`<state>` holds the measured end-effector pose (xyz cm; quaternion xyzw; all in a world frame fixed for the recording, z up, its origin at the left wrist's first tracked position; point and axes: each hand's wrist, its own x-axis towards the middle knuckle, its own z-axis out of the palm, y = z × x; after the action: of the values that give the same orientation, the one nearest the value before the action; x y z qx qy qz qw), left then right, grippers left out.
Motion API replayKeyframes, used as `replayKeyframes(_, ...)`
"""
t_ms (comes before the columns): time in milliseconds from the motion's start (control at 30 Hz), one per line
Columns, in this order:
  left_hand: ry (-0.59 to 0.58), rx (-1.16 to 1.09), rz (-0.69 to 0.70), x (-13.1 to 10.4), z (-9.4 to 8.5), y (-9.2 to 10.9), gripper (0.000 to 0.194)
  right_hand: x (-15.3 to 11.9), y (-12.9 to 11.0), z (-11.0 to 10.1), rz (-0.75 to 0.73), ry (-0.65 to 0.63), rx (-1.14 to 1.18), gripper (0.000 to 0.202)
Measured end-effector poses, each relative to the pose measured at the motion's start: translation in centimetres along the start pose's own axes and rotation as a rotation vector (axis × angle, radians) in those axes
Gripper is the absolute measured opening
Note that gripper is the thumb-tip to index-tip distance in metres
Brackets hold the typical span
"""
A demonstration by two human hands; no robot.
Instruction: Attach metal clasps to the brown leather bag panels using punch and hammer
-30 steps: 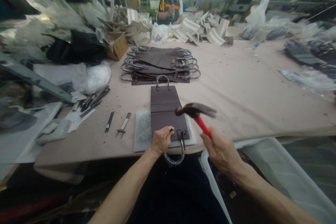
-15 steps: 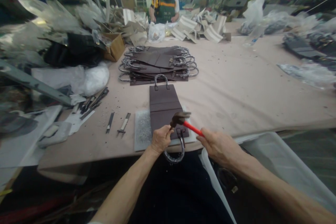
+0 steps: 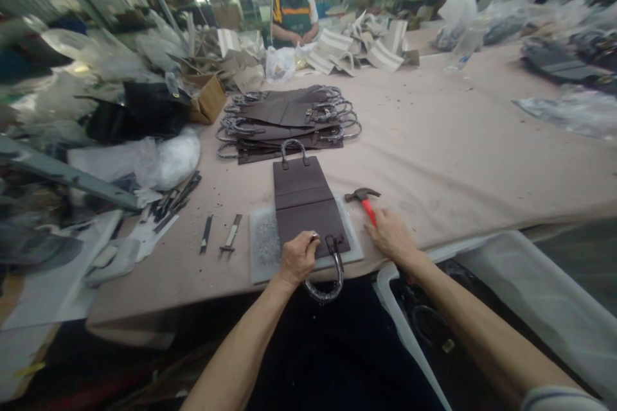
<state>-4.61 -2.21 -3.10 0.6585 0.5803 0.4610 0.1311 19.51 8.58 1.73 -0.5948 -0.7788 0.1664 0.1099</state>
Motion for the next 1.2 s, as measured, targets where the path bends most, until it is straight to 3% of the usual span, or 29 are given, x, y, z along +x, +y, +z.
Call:
replayKeyframes(67,-0.007,0.003,-0.01,0.0,-0.2,0.1,0.013,-0.6,-1.4,1.3,-0.159,0.043,0.043,0.051)
replayKeyframes(167,-0.017,-0.015,-0.024,-0.1,-0.1,0.3,0.016,-1.9,-3.9,3.7,-0.442,0.013,0.131,0.054)
replayKeyframes(267,-0.011,-0.119,-0.137,0.4,0.1,0.4,0.015,-2.9,-5.5,5.7,-0.558,0.012,0.148,0.052)
replayKeyframes(367,0.238,-0.412,-0.493,2.1,-1.0,0.0,0.027,-3.2,-5.8,6.3,-0.542,0.02,0.146,0.053)
replayKeyframes(433,0.454,-0.566,-0.671,3.5,-3.0,-0.8,0.035,-3.1,-5.7,6.0,-0.542,0.003,0.153,0.053)
replayKeyframes(467,0.501,-0.573,-0.711,4.0,-4.5,-1.4,0.037,-3.0,-5.6,5.8,-0.543,-0.004,0.156,0.053)
replayKeyframes(533,0.439,-0.422,-0.773,4.5,-7.9,-2.8,0.036,-3.0,-5.6,5.5,-0.538,-0.01,0.161,0.053)
replayKeyframes(633,0.186,0.132,-0.805,3.6,-12.8,-4.9,0.031,-3.0,-5.8,5.3,-0.526,-0.016,0.163,0.053)
replayKeyframes(700,0.017,0.496,-0.789,2.6,-14.8,-5.8,0.029,-3.0,-5.8,5.3,-0.522,-0.023,0.164,0.053)
replayKeyframes(767,-0.101,0.708,-0.786,1.6,-15.6,-6.3,0.028,-3.0,-5.9,5.4,-0.52,-0.025,0.167,0.053)
replayKeyframes(867,-0.142,0.829,-0.748,0.7,-14.8,-5.9,0.034,-3.0,-5.8,5.5,-0.519,-0.028,0.177,0.053)
replayKeyframes(967,-0.095,0.882,-0.578,0.2,-12.4,-4.3,0.032,-3.0,-5.4,5.7,-0.525,-0.026,0.204,0.054)
replayKeyframes(1100,-0.036,0.731,-0.24,-0.9,-7.9,-0.2,0.018,-2.5,-4.6,5.9,-0.52,0.034,0.355,0.05)
replayKeyframes(1200,-0.025,0.602,-0.052,-3.0,-4.6,3.7,0.01,-0.7,-4.7,5.8,-0.314,0.098,0.361,0.042)
